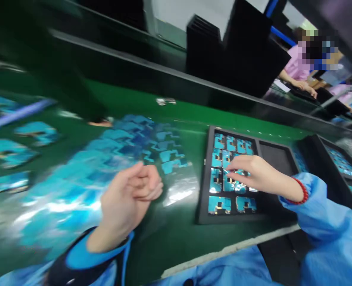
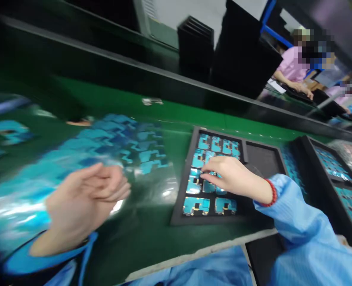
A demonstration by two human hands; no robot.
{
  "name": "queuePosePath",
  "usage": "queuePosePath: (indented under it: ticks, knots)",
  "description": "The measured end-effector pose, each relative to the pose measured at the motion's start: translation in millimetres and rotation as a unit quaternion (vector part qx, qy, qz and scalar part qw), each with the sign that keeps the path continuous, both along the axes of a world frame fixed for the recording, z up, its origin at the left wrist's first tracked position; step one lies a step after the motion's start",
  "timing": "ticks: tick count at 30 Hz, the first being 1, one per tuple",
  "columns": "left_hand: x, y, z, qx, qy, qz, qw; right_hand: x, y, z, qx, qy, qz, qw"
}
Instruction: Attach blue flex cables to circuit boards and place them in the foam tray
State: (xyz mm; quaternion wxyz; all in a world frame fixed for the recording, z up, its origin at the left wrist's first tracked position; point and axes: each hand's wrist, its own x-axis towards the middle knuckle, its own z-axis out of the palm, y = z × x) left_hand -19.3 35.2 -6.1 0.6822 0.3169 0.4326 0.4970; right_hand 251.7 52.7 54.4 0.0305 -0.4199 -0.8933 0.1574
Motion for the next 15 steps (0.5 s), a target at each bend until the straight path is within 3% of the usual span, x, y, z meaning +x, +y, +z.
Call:
queuePosePath:
  ticks: [3,7,11,15]
  knots:
    - [0.1,-2.4,-1.2,0.044,0.02,-0.021,0.999,-59.6,52.5,-13.7,0.008,0.008,0.075,0.997]
    - [-5.7,0.8,-0.9,0.076,0.027,-0.009,0.997,-117.2,93.3,-54.3,-0.018,-0.054,0.156,0.986]
    - [-19.3,13.6,-0.1,0.078,0.041,0.094,0.992,-120.6,98.0,-88.1,-0.045,-0.069,0.14,0.987]
    - [-21.2,24.4,-13.9,0.075,0.132,0.191,0.97,-103.6,96.9,-88.0,-0.012,0.013,0.114,0.993]
